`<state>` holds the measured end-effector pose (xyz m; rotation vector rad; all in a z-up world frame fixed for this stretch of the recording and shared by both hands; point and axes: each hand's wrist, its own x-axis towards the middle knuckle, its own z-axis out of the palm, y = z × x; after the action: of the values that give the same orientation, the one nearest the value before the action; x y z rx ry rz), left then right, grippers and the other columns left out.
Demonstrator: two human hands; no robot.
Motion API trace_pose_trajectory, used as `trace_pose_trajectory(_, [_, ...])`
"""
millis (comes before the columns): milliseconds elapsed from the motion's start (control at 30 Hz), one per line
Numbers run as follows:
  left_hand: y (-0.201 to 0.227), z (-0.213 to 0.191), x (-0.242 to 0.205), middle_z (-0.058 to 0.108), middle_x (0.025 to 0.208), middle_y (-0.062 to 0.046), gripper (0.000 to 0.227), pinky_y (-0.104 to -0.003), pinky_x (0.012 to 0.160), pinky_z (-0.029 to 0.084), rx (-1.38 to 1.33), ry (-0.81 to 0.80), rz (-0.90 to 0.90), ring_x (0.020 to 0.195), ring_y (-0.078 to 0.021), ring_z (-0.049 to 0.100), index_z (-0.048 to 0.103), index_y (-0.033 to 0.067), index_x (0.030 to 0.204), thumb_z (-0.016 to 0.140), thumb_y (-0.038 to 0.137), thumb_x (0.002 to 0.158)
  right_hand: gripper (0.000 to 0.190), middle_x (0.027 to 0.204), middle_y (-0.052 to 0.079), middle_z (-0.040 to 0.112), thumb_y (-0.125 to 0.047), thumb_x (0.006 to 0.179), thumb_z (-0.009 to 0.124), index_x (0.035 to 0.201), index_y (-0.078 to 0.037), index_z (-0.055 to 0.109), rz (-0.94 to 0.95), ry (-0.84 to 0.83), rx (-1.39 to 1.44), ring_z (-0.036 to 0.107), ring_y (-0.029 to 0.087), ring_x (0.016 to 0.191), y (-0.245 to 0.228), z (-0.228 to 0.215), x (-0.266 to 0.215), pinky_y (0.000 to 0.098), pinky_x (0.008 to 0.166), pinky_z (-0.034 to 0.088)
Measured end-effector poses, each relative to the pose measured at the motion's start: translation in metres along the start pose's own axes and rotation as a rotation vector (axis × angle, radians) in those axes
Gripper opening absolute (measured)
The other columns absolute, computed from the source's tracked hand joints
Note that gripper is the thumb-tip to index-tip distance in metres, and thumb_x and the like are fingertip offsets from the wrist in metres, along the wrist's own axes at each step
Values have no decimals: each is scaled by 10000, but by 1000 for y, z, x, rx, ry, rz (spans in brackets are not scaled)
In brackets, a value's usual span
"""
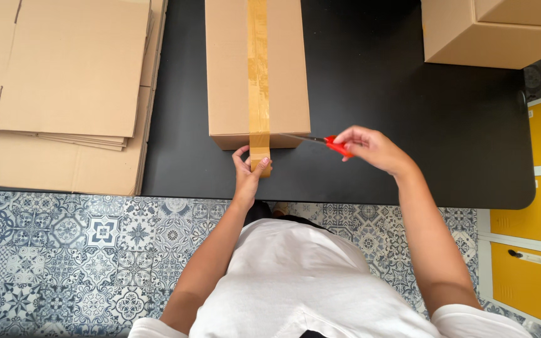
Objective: The person folds a flat cardboard box into shape, applies tape to the bottom seam, cuts the tape with scissors, and then stacks the finished box onto a pile of other boxes.
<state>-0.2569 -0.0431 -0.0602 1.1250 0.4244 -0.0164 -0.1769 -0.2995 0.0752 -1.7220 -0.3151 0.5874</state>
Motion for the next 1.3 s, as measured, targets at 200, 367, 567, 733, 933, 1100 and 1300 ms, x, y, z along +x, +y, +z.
trace_pose_trajectory(200, [1, 3, -2, 587, 1066, -85, 614, -246, 773, 552, -14, 6, 11, 899, -139, 591, 216, 128, 1260, 658, 149, 834, 485, 909, 181, 644, 24, 697, 603, 1174, 4, 518, 231, -210, -505, 593, 232, 826, -23, 4, 25, 334, 714, 503])
trace_pose_trajectory(367, [8, 6, -8, 590, 1042, -87, 613, -248, 772, 554, -5, 3, 19, 899, -147, 596, 226, 115, 1269, 656, 150, 834, 512, 932, 178, 670, -19, 663, 646, 1164, 9, 549, 323, -295, -673, 641, 249, 858, -12, 5, 48, 347, 729, 519])
trace_pose_trajectory(567, [13, 13, -20, 587, 1009, -110, 582, -264, 759, 565, 18, -8, 44, 896, -171, 609, 253, 81, 1266, 644, 155, 841, 714, 920, 115, 692, -221, 551, 840, 1182, -35, 563, 405, -369, -698, 648, 184, 826, -15, 4, 60, 270, 716, 512])
trace_pose_trajectory(733, [16, 20, -30, 577, 996, -116, 571, -262, 761, 558, -23, -2, 67, 907, -177, 604, 246, 58, 1272, 625, 155, 856, 687, 969, 164, 672, -268, 606, 802, 1183, 14, 557, 402, -369, -603, 630, 210, 851, -9, -1, 68, 289, 755, 491])
trace_pose_trajectory(933, [17, 22, -33, 589, 995, -128, 570, -248, 758, 556, -34, 13, 67, 891, -171, 611, 251, 42, 1267, 627, 153, 854, 710, 992, 195, 643, -226, 608, 808, 1191, 65, 525, 426, -398, -388, 609, 208, 886, -9, 19, 73, 275, 760, 506])
trace_pose_trajectory(1100, [18, 21, -37, 592, 971, -138, 552, -247, 741, 553, -25, 11, 101, 869, -172, 609, 253, 15, 1257, 617, 137, 860, 674, 933, 199, 656, -176, 613, 821, 1159, 91, 530, 418, -372, -289, 635, 214, 836, 11, 25, 80, 287, 710, 539])
trace_pose_trajectory(1300, [20, 24, -41, 597, 979, -159, 618, -266, 760, 542, -31, 11, 107, 884, -189, 614, 211, 32, 1313, 619, 134, 860, 588, 925, 225, 657, -78, 629, 790, 1137, 90, 545, 402, -361, -310, 653, 252, 811, 3, 25, 80, 318, 682, 552])
